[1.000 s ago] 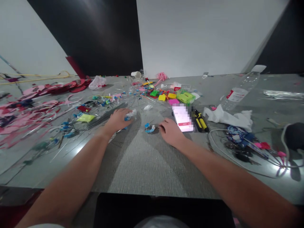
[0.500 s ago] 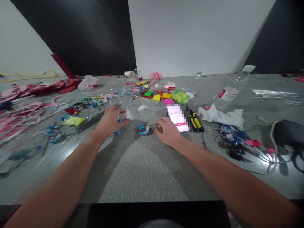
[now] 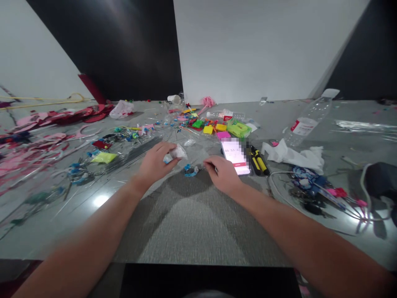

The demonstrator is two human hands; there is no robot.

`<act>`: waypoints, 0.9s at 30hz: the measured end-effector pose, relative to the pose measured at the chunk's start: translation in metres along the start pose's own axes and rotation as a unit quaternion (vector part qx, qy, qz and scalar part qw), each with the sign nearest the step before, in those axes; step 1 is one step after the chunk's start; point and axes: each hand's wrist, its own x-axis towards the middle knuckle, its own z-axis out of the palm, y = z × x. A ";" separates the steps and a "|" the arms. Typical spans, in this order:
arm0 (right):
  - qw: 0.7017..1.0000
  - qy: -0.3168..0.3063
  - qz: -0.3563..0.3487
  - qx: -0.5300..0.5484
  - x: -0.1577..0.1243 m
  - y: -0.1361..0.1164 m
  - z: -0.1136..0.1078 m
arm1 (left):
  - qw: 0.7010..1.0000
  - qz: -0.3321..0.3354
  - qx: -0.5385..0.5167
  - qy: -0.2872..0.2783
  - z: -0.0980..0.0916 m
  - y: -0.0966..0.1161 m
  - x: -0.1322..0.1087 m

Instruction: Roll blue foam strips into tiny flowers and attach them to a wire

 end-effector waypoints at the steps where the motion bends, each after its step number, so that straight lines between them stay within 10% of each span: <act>1: 1.000 0.001 0.005 0.003 0.000 0.000 0.000 | 1.000 -0.001 -0.006 0.006 0.000 0.001 0.000; 27: 0.991 0.061 -0.103 0.055 -0.012 -0.021 -0.011 | 0.984 -0.063 -0.150 -0.071 0.009 0.063 -0.003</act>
